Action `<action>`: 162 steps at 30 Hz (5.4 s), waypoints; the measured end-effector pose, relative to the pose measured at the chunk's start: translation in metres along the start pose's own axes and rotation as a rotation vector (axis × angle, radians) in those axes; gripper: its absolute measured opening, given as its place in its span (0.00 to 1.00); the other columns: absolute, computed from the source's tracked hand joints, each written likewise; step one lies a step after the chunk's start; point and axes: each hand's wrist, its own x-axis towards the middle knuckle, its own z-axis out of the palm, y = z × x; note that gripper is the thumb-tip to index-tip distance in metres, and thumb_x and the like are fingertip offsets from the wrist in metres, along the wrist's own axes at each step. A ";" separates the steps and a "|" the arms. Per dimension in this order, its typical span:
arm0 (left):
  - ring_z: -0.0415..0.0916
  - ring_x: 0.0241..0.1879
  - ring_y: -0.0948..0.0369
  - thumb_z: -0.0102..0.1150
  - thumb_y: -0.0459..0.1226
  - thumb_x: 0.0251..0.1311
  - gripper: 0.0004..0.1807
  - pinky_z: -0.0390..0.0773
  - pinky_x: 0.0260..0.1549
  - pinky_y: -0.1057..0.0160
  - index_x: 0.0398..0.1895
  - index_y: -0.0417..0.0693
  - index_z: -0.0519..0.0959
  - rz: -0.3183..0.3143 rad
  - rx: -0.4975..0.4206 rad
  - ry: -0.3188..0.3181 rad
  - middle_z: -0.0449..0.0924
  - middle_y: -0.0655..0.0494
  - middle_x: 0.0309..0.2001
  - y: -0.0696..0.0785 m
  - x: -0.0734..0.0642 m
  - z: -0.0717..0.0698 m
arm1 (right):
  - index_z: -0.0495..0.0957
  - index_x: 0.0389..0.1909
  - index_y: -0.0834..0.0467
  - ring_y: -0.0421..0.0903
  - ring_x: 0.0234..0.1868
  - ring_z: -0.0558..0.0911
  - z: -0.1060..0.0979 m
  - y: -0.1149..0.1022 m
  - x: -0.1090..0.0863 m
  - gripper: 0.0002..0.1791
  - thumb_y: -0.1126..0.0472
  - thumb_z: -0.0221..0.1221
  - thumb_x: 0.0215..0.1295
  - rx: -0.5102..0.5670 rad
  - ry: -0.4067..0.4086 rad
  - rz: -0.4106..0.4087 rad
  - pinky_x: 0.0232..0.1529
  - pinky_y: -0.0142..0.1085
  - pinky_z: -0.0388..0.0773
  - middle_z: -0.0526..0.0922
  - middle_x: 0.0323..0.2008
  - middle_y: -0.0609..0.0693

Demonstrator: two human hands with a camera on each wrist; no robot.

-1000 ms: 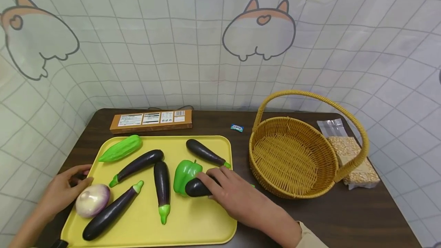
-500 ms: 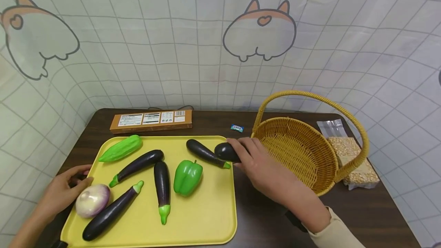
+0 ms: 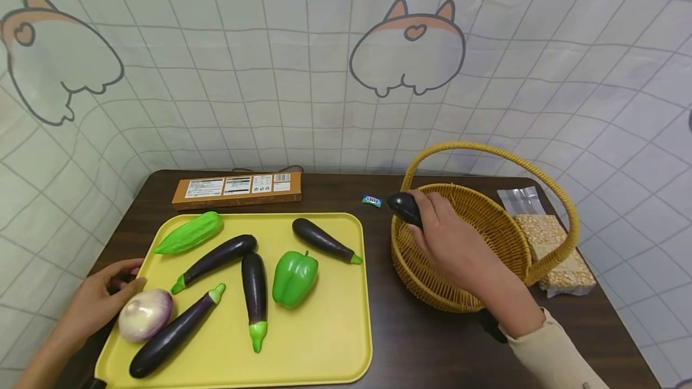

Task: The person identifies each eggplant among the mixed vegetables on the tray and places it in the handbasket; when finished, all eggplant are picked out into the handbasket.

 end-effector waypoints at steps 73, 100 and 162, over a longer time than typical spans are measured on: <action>0.75 0.31 0.68 0.67 0.35 0.71 0.23 0.74 0.25 0.64 0.64 0.34 0.78 0.012 -0.011 -0.027 0.81 0.42 0.49 0.000 0.002 -0.003 | 0.79 0.61 0.62 0.60 0.50 0.81 0.002 -0.005 0.023 0.25 0.63 0.72 0.64 -0.096 0.086 -0.125 0.45 0.56 0.80 0.80 0.53 0.59; 0.77 0.33 0.67 0.67 0.36 0.72 0.24 0.76 0.28 0.65 0.67 0.35 0.77 0.019 -0.034 -0.026 0.82 0.41 0.49 0.000 0.002 -0.004 | 0.70 0.75 0.57 0.58 0.57 0.80 0.087 -0.083 0.082 0.36 0.47 0.67 0.73 0.043 -0.069 -0.141 0.52 0.52 0.80 0.77 0.62 0.58; 0.76 0.34 0.69 0.68 0.38 0.72 0.22 0.73 0.29 0.66 0.64 0.38 0.80 -0.004 0.015 0.038 0.82 0.46 0.50 0.000 -0.002 0.003 | 0.55 0.83 0.57 0.54 0.52 0.83 0.148 -0.074 0.107 0.37 0.47 0.56 0.82 0.268 -0.388 0.060 0.50 0.49 0.80 0.73 0.68 0.63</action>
